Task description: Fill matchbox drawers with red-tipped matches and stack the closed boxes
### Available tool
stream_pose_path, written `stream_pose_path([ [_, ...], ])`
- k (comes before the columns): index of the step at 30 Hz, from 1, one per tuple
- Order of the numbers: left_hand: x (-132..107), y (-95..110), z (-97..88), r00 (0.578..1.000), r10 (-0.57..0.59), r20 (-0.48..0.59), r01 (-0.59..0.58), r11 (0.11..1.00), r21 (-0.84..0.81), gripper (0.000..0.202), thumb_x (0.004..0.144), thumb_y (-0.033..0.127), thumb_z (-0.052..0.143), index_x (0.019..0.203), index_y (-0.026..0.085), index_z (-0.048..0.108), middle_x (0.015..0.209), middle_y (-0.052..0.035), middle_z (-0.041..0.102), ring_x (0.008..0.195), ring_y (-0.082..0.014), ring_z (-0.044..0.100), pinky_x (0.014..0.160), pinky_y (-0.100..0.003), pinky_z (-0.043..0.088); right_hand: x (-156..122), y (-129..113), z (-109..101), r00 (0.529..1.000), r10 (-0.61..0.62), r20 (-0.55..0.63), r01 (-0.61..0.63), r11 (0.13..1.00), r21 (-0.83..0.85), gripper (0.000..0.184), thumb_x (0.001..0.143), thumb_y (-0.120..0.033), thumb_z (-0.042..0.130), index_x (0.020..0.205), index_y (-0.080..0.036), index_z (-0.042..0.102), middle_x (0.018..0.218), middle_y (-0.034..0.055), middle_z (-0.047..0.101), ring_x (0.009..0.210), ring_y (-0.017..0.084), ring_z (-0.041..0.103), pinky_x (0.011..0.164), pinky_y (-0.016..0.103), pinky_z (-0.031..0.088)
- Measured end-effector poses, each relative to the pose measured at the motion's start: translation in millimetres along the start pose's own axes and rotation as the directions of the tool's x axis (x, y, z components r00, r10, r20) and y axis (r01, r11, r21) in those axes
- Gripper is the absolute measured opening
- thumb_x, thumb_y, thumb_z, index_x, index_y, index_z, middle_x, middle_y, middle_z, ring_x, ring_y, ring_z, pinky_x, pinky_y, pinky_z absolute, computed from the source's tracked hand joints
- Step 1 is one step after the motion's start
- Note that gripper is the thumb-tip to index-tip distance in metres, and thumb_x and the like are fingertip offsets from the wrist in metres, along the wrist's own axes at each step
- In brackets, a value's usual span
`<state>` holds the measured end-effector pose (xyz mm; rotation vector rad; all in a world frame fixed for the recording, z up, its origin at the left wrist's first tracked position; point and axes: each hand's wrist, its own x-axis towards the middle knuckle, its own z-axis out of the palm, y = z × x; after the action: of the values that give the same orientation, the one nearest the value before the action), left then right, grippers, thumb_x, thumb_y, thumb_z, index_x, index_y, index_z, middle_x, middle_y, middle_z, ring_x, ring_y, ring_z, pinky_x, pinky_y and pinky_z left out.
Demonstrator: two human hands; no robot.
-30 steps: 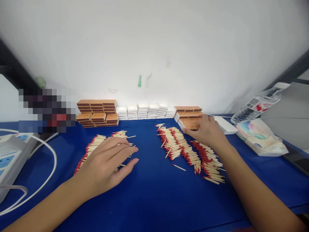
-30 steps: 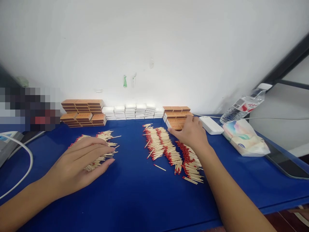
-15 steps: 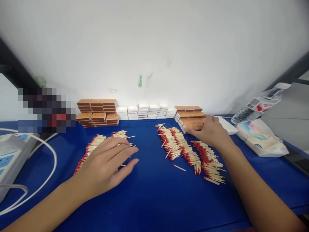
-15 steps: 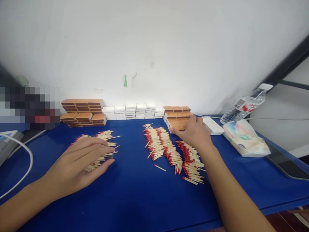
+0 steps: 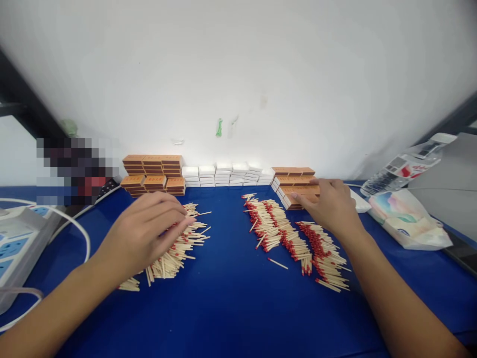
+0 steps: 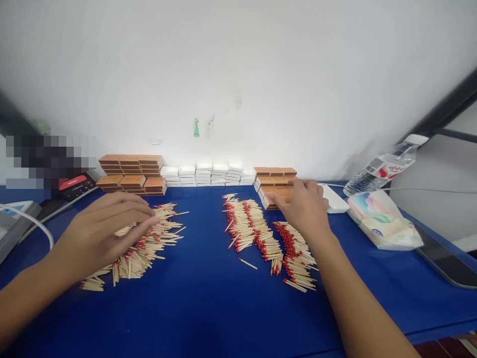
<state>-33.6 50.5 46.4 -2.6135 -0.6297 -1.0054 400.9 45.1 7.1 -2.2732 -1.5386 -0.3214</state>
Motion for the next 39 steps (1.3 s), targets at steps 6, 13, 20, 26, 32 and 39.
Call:
stream_pose_path([
  [6,-11,-34,5.0,0.995,-0.097,0.010,0.093,0.978,0.186,0.011,0.107,0.026,0.064,0.105,0.024,0.075,0.093,-0.0051,0.080,0.089,-0.0264,0.073,0.082,-0.043,0.058,-3,-4,-3,0.996,-0.063,-0.055,0.066,0.997,0.043,0.050,0.100,-0.051,0.056,0.135,-0.019,0.071,0.133,0.0235,0.065,0.136,0.047,0.056,0.107,0.061,0.052],
  [13,-17,-48,2.3,0.990,-0.136,0.046,0.117,0.949,0.293,0.016,0.106,0.033,0.065,0.102,0.023,0.076,0.096,-0.0069,0.081,0.094,-0.0290,0.070,0.091,-0.046,0.056,-5,-11,-8,0.984,-0.121,-0.131,0.135,0.986,0.096,0.042,0.101,-0.048,0.053,0.121,-0.021,0.076,0.123,0.0209,0.070,0.126,0.044,0.059,0.103,0.058,0.051],
  [20,-10,-62,3.9,0.943,-0.296,0.152,0.214,0.889,0.405,0.030,0.107,0.041,0.057,0.116,0.021,0.078,0.115,-0.0128,0.080,0.111,-0.0334,0.069,0.102,-0.051,0.056,-4,-12,-1,0.964,-0.182,-0.194,0.209,0.969,0.132,0.034,0.095,-0.042,0.062,0.114,-0.020,0.079,0.115,0.0184,0.074,0.117,0.042,0.063,0.101,0.057,0.051],
  [26,44,-74,31.2,0.921,-0.280,0.271,0.138,0.885,0.445,0.028,0.107,0.033,0.055,0.111,0.018,0.080,0.104,-0.0134,0.077,0.108,-0.0327,0.068,0.095,-0.047,0.054,-1,-10,9,0.949,-0.221,-0.223,0.264,0.947,0.184,0.028,0.095,-0.038,0.062,0.108,-0.020,0.078,0.112,0.0171,0.076,0.116,0.040,0.064,0.101,0.055,0.050],
  [32,77,-94,57.3,0.916,-0.248,0.316,0.086,0.890,0.449,0.020,0.102,0.028,0.066,0.106,0.016,0.081,0.107,-0.0173,0.077,0.114,-0.0365,0.064,0.093,-0.047,0.050,4,-8,12,0.950,-0.203,-0.236,0.258,0.938,0.232,0.021,0.095,-0.033,0.062,0.103,-0.020,0.077,0.109,0.0173,0.076,0.114,0.039,0.063,0.098,0.054,0.050],
  [39,97,-97,81.8,0.921,-0.196,0.336,0.056,0.922,0.383,0.017,0.102,0.029,0.070,0.104,0.017,0.082,0.114,-0.0141,0.078,0.120,-0.0335,0.061,0.099,-0.044,0.044,4,-11,11,0.944,-0.211,-0.255,0.278,0.924,0.263,0.024,0.099,-0.037,0.060,0.102,-0.020,0.077,0.110,0.0175,0.076,0.113,0.039,0.063,0.097,0.054,0.047],
])
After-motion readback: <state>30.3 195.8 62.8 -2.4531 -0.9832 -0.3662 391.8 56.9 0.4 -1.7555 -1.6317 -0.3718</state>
